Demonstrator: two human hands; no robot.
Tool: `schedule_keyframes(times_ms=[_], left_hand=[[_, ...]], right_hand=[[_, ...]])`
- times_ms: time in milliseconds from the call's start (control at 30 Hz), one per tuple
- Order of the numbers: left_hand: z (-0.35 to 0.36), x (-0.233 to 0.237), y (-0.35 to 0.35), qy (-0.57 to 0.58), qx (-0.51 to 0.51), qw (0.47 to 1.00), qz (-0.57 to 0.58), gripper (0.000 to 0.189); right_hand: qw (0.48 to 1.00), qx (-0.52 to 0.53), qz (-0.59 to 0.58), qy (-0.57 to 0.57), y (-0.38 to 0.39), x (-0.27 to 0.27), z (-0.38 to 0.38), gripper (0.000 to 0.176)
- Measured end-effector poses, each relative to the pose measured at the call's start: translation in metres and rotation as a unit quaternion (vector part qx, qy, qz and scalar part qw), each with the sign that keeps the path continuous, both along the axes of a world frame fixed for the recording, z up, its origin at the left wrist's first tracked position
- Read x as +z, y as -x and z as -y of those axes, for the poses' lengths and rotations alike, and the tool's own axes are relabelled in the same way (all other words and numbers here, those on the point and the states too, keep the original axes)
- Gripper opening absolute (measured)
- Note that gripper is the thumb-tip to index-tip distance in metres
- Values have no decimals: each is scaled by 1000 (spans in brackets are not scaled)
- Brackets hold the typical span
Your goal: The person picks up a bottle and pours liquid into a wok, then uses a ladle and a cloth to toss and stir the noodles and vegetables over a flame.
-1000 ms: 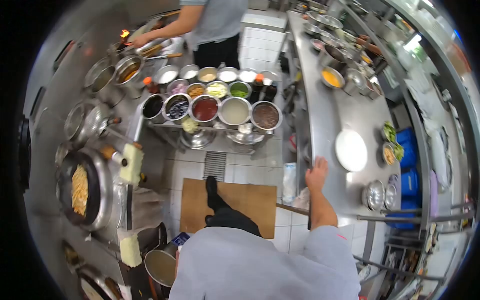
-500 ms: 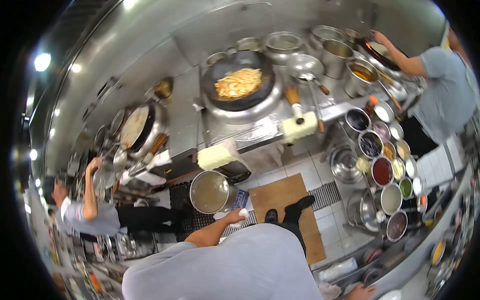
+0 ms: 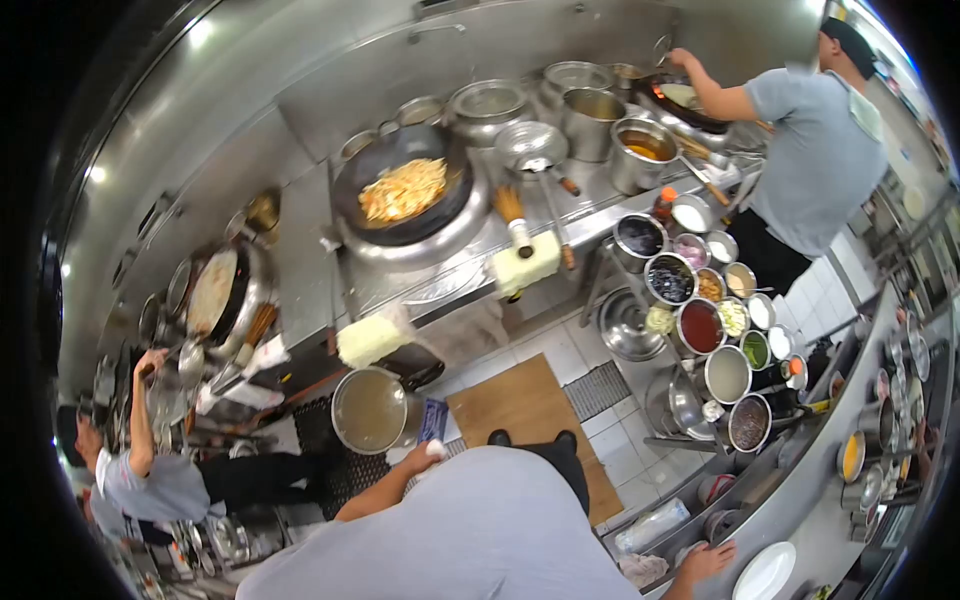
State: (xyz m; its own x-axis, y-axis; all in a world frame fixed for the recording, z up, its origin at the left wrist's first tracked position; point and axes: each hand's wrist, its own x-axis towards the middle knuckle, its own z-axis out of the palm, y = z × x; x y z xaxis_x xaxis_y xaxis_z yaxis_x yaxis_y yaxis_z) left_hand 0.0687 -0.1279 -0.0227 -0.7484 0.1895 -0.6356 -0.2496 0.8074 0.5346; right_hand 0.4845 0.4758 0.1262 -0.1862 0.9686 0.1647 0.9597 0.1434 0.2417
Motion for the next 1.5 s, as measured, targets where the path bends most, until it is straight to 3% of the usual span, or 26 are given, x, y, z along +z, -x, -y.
schedule_keyframes(times_ms=[233,333,367,400,467,533,600,633,667,733,833,867,900,933,1000,1067,1100,1167,1200,1233,1267,1333,1367,1433,1467,1500], left_hand=[[4,-21,-16,-59,5,994,92,64],[-14,-10,-17,17,24,997,65,57],[-27,17,-13,3,34,997,74,56],[-17,-29,-13,-50,33,997,48,57],[-25,-27,-2,-28,-2,1000,14,57],[-42,-8,7,-18,7,1000,-22,54],[-53,-11,16,-84,82,991,-57,49],[-53,-30,18,-152,139,976,-65,45],[-71,-2,22,-262,244,934,2,43],[-111,105,48,-442,382,806,98,42],[-121,201,56,-622,409,650,155,49],[-120,219,50,-606,402,679,103,52],[-121,234,51,-590,384,708,60,55],[-130,253,46,-596,390,700,59,57],[-127,246,27,-596,400,693,63,61],[-108,208,3,-600,433,670,67,59],[-92,180,-10,-617,418,662,73,58],[-89,159,-40,-571,458,678,72,56],[-73,133,-61,-562,454,681,119,55],[-63,104,-68,-553,457,679,158,54],[-54,86,-82,-505,466,708,164,51],[-43,56,-108,-337,441,819,149,46],[-35,46,-121,-252,398,871,137,43],[-13,36,-156,-111,305,940,101,38],[-1,31,-178,-57,274,957,80,36],[12,21,-195,-13,243,968,65,34]], right_hand=[[1000,3,-29,-9,-1,-3,-2,79],[998,26,-40,-36,2,-12,-9,74],[995,90,-30,-34,11,-9,-11,69],[988,153,-19,-30,22,-4,-8,65],[959,252,-103,84,83,24,17,58],[912,286,-204,210,100,-50,15,50],[808,233,-187,507,126,-119,3,40],[717,120,-232,646,145,-132,0,39],[598,-3,-261,758,165,-143,-3,40],[696,233,-130,667,196,-182,-18,36],[667,107,-229,701,246,-182,-25,25],[646,55,-293,702,258,-181,-26,32],[694,99,-188,688,275,-181,-33,56],[713,241,-131,646,283,-191,-41,63],[693,179,-89,693,307,-201,-47,56],[720,346,23,601,341,-210,-46,50],[728,456,-18,512,349,-231,-45,50],[707,538,-107,446,372,-203,-32,48],[699,566,-220,379,386,-227,-25,43],[686,491,-260,470,393,-159,-25,39],[670,404,-304,544,400,-74,-22,34],[682,405,-458,402,403,-48,-34,28],[681,320,-512,414,393,-12,-47,26],[754,263,-488,353,366,31,-85,22],[855,379,-328,134,355,1,-113,24],[811,376,-432,119,341,29,-117,25]])
